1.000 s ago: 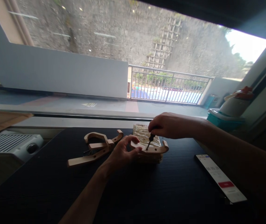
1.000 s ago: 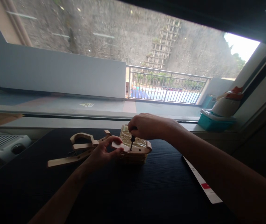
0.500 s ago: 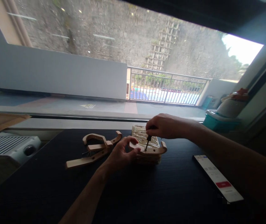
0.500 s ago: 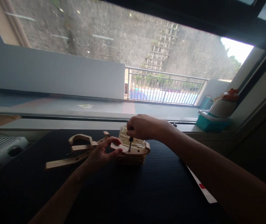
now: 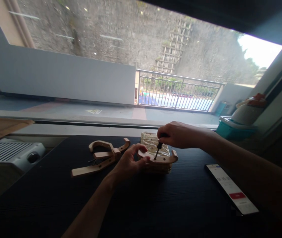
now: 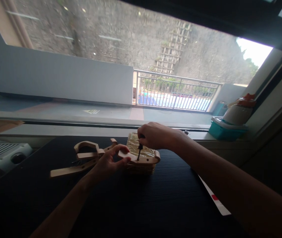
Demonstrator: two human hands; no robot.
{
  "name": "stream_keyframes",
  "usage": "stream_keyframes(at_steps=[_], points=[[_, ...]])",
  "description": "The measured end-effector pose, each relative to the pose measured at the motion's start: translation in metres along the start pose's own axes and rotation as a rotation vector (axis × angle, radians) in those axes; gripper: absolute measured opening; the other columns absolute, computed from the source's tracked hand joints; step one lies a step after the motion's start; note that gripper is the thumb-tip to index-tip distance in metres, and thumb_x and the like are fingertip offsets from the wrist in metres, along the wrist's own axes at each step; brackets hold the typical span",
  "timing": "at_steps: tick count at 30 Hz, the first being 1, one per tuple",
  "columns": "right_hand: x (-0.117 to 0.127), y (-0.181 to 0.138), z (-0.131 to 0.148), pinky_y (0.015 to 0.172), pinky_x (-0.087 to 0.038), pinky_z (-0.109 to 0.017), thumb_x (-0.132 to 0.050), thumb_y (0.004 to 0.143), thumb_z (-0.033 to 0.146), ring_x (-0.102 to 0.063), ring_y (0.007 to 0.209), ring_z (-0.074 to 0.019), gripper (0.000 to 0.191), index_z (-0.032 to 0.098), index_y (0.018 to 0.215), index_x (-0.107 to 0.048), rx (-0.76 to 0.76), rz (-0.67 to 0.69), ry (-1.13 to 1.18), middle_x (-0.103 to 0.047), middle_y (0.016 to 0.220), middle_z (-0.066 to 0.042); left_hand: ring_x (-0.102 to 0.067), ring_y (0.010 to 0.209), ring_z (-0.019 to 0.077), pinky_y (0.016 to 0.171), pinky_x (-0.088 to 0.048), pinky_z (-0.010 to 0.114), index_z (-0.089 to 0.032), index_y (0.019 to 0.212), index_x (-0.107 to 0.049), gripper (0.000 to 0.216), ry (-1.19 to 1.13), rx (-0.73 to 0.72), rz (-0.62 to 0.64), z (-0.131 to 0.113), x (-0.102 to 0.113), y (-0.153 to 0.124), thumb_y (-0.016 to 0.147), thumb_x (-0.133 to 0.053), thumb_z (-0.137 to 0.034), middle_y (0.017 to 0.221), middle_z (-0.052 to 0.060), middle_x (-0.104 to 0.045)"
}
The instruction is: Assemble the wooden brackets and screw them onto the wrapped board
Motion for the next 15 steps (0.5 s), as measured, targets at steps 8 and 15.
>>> stream_keyframes(at_steps=[8,15], points=[[0.0074,-0.0016,-0.0018,0.056,-0.034,-0.025,-0.051,0.081,0.027,-0.051,0.060,-0.0097,0.023,0.022,0.096,-0.067,0.045,0.089,0.046,-0.066,0.079,0.000,-0.057,0.094,0.0194,0.082,-0.048,0.031,-0.020,0.095,-0.057,0.029,0.004,-0.007,-0.003,0.0014,0.0000,-0.0002,0.076,-0.059,-0.042,0.097,0.003,-0.058],[0.0030,0.0027,-0.0033,0.063,-0.037,-0.026,-0.048,0.082,0.026,-0.055,0.067,-0.0117,0.023,0.021,0.093,-0.067,0.060,0.081,0.065,-0.067,0.083,-0.001,-0.056,0.093,0.0205,0.083,-0.049,0.035,-0.019,0.095,-0.057,0.030,0.017,0.040,0.023,-0.0021,0.0002,0.0005,0.076,-0.058,-0.041,0.097,0.004,-0.057]])
Point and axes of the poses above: each hand's wrist, its own y-axis towards the middle knuckle, its own x-axis out of the back of the hand, z = x × y, the point moved 2 cm from there along y, towards the middle knuckle
